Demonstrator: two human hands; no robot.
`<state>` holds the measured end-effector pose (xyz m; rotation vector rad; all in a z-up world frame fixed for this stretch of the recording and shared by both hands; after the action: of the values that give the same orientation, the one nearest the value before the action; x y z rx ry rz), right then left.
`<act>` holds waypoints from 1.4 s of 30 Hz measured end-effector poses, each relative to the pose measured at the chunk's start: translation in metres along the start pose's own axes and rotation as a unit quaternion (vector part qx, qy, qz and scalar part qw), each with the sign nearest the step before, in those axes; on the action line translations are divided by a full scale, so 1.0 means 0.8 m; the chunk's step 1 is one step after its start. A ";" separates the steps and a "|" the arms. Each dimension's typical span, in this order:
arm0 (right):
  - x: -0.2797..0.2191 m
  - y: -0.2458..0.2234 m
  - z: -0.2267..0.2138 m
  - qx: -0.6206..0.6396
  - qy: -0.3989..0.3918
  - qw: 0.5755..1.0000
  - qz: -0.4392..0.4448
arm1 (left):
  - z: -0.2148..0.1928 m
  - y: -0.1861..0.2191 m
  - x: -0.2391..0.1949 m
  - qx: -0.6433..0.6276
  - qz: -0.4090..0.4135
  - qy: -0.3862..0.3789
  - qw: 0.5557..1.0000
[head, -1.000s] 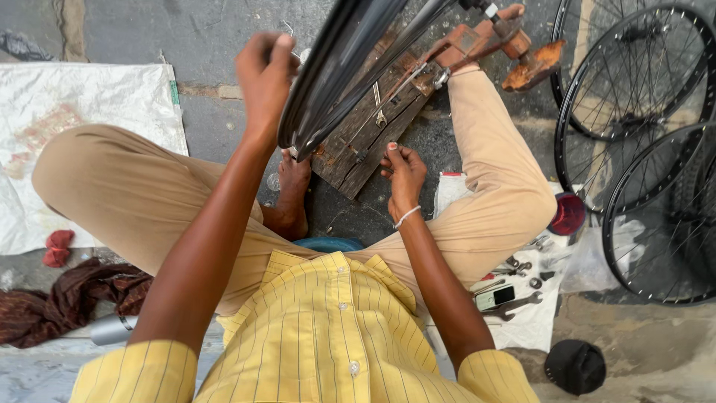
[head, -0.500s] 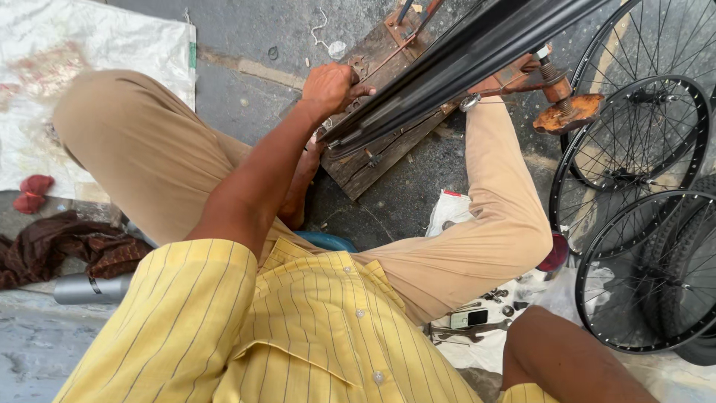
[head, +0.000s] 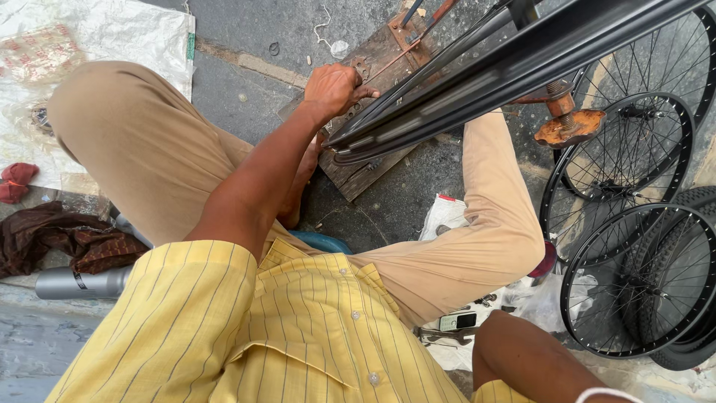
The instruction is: The person sits on the ground and works on a bicycle wheel mounted on a wooden stand. They use a wrench to tighten the nuts on the wheel's axle and adjust the wheel's position. The person also handles the wheel rim and spokes with their hands.
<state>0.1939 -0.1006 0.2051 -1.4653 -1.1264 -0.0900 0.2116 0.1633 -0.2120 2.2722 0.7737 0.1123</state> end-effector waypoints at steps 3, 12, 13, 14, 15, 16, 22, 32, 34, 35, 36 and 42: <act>-0.007 -0.002 -0.002 -0.003 0.005 1.000 -0.006 | 0.004 -0.001 0.001 0.005 -0.007 -0.015 1.000; -0.045 0.007 -0.004 0.016 0.068 0.998 0.006 | -0.012 0.011 -0.006 -0.010 -0.012 -0.014 1.000; -0.051 0.006 -0.009 0.016 0.075 0.997 0.009 | -0.011 0.010 -0.007 -0.011 -0.021 -0.024 0.999; -0.056 0.003 -0.016 0.017 0.082 0.996 0.013 | -0.013 0.011 -0.008 -0.013 -0.018 -0.020 1.000; -0.061 0.001 -0.022 0.016 0.086 0.996 0.018 | -0.015 0.013 -0.008 -0.014 -0.015 -0.017 1.000; -0.065 -0.001 -0.027 0.011 0.089 0.996 0.020 | -0.016 0.014 -0.009 -0.016 -0.012 -0.013 1.000; -0.094 0.041 0.044 -0.039 0.039 0.998 0.029 | -0.020 0.015 -0.010 -0.001 -0.026 -0.029 0.999; -0.158 0.146 0.159 -0.157 -0.083 0.979 0.098 | -0.031 0.024 -0.015 -0.026 0.002 0.005 1.000; -0.163 0.152 0.161 -0.163 -0.081 0.978 0.106 | -0.032 0.027 -0.016 -0.022 0.017 0.018 0.999; -0.163 0.153 0.164 -0.164 -0.084 0.978 0.100 | -0.031 0.026 -0.016 -0.020 0.014 0.015 1.000; -0.164 0.153 0.167 -0.166 -0.087 0.978 0.094 | -0.031 0.026 -0.015 -0.018 0.012 0.012 1.000; -0.164 0.151 0.174 -0.175 -0.102 0.977 0.073 | -0.034 0.025 -0.017 -0.023 0.002 0.002 1.000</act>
<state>0.1303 -0.0398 -0.0034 -1.9006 -1.2056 -0.0372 0.2028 0.1610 -0.1766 2.2314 0.7598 0.1349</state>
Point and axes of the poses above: each hand's wrist, its own x-axis towards the middle knuckle, its own z-axis out of the palm, y = z × x, the point moved 8 cm from there along x, towards the middle knuckle, and after that the axes turned 10 degrees about -x, right-handed, at the moved point
